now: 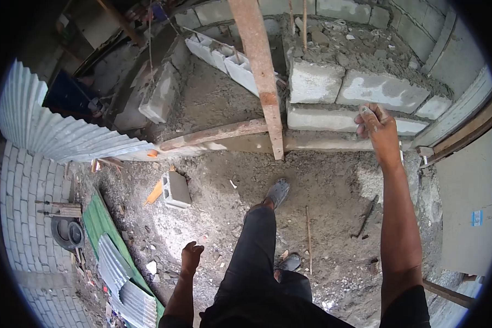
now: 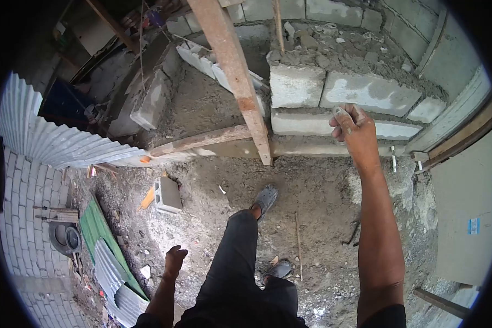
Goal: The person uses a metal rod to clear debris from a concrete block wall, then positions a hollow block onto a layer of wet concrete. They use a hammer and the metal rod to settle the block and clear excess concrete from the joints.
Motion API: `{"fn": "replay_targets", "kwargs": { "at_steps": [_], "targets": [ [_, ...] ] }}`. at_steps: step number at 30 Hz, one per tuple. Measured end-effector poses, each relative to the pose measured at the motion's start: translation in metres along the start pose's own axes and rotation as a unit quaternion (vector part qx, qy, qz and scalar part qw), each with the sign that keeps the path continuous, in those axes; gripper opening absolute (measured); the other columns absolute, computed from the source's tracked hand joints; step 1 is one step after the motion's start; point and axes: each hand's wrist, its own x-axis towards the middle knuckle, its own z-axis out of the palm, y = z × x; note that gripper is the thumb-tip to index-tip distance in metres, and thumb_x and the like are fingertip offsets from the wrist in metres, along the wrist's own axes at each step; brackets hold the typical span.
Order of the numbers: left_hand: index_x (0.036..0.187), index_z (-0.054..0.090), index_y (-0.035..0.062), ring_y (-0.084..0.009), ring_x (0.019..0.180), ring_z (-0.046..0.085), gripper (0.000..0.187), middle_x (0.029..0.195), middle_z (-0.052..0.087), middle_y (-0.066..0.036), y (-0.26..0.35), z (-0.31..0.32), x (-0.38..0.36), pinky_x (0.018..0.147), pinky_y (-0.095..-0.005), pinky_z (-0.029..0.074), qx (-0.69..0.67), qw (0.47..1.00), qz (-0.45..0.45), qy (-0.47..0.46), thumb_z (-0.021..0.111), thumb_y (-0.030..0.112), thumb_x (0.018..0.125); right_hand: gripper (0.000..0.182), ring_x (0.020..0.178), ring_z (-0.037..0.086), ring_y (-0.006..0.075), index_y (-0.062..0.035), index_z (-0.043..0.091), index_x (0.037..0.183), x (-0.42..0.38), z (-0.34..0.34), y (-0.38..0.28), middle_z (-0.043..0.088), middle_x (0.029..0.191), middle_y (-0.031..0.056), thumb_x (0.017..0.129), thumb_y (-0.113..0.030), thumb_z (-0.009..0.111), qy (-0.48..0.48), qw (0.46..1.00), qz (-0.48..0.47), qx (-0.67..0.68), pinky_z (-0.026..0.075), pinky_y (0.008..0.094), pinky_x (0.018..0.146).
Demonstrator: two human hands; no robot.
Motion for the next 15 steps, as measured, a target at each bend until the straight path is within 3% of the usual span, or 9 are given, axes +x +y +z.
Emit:
{"fn": "replay_targets", "kwargs": {
  "at_steps": [3, 4, 6, 8, 10, 11, 12, 14, 15],
  "targets": [
    [0.121, 0.058, -0.0110, -0.0232, 0.093, 0.070, 0.049, 0.103, 0.072, -0.021, 0.047, -0.003, -0.005, 0.081, -0.0307, 0.054, -0.082, 0.996, -0.022, -0.015, 0.070, 0.020, 0.086, 0.022, 0.066, 0.057, 0.0077, -0.0023, 0.065, 0.106, -0.016, 0.014, -0.025, 0.065, 0.083, 0.0021, 0.098, -0.022, 0.060, -0.060, 0.997, -0.019, -0.035, 0.046, 0.0234, 0.061],
    [0.126, 0.056, -0.0095, -0.0163, 0.077, 0.064, 0.057, 0.089, 0.069, -0.011, 0.046, 0.003, 0.016, 0.064, -0.0312, 0.050, -0.083, 0.996, 0.021, -0.024, 0.069, 0.026, 0.083, 0.022, 0.066, 0.057, 0.0077, -0.0023, 0.065, 0.106, -0.017, 0.018, -0.036, 0.065, 0.083, 0.0021, 0.098, -0.022, 0.060, -0.062, 0.997, -0.024, -0.038, 0.046, 0.0234, 0.061],
    [0.127, 0.056, -0.0082, -0.0182, 0.085, 0.066, 0.054, 0.101, 0.072, -0.015, 0.086, 0.011, 0.048, 0.073, -0.0309, 0.051, -0.076, 0.992, 0.091, -0.032, 0.069, 0.024, 0.086, 0.025, 0.069, 0.057, 0.0081, -0.0018, 0.064, 0.109, -0.016, 0.027, -0.060, 0.064, 0.084, 0.0021, 0.099, -0.024, 0.058, -0.069, 0.994, -0.058, -0.061, 0.047, 0.0237, 0.063],
    [0.129, 0.054, -0.0073, -0.0164, 0.090, 0.065, 0.051, 0.107, 0.071, -0.014, 0.133, 0.021, 0.087, 0.079, -0.0284, 0.050, -0.144, 0.976, 0.152, -0.063, 0.071, 0.020, 0.089, 0.036, 0.083, 0.062, 0.0119, -0.0015, 0.062, 0.118, -0.007, 0.044, -0.087, 0.067, 0.097, 0.0065, 0.099, -0.032, 0.057, -0.080, 0.989, -0.077, -0.096, 0.049, 0.0269, 0.072],
    [0.131, 0.053, -0.0069, -0.0155, 0.095, 0.063, 0.051, 0.110, 0.070, -0.014, 0.204, 0.018, 0.107, 0.082, -0.0283, 0.050, -0.184, 0.959, 0.191, -0.096, 0.070, 0.019, 0.091, 0.046, 0.098, 0.064, 0.0178, -0.0020, 0.060, 0.126, 0.013, 0.076, -0.107, 0.066, 0.113, 0.0129, 0.100, -0.040, 0.053, -0.034, 0.982, -0.176, -0.058, 0.050, 0.0320, 0.082],
    [0.130, 0.053, -0.0068, -0.0157, 0.096, 0.063, 0.051, 0.111, 0.070, -0.015, 0.241, 0.012, 0.119, 0.083, -0.0285, 0.050, -0.200, 0.953, 0.199, -0.111, 0.071, 0.020, 0.091, 0.063, 0.112, 0.059, 0.0208, -0.0010, 0.053, 0.134, 0.029, 0.091, -0.116, 0.061, 0.128, 0.0155, 0.102, -0.054, 0.043, -0.047, 0.977, -0.196, -0.066, 0.045, 0.0347, 0.091],
    [0.130, 0.053, -0.0069, -0.0161, 0.098, 0.063, 0.052, 0.113, 0.069, -0.015, 0.272, 0.006, 0.135, 0.084, -0.0283, 0.049, -0.204, 0.946, 0.221, -0.118, 0.071, 0.021, 0.091, 0.063, 0.112, 0.059, 0.0208, -0.0010, 0.053, 0.134, 0.049, 0.109, -0.122, 0.061, 0.128, 0.0155, 0.102, -0.054, 0.043, -0.049, 0.976, -0.198, -0.073, 0.045, 0.0347, 0.091],
    [0.131, 0.053, -0.0065, -0.0169, 0.101, 0.063, 0.052, 0.115, 0.068, -0.015, 0.318, -0.007, 0.174, 0.087, -0.0282, 0.049, -0.211, 0.934, 0.253, -0.136, 0.071, 0.022, 0.091, 0.068, 0.120, 0.054, 0.0229, 0.0001, 0.052, 0.135, 0.093, 0.149, -0.129, 0.058, 0.131, 0.0163, 0.101, -0.057, 0.040, 0.003, 0.972, -0.218, 0.089, 0.039, 0.0388, 0.100],
    [0.131, 0.053, -0.0059, -0.0172, 0.103, 0.063, 0.052, 0.117, 0.067, -0.015, 0.335, -0.015, 0.197, 0.088, -0.0282, 0.049, -0.213, 0.929, 0.265, -0.144, 0.071, 0.023, 0.091, 0.074, 0.127, 0.049, 0.0271, 0.0014, 0.045, 0.140, 0.117, 0.162, -0.130, 0.052, 0.139, 0.0178, 0.100, -0.061, 0.036, -0.029, 0.967, -0.221, 0.124, 0.031, 0.0435, 0.111]
  ]
}}
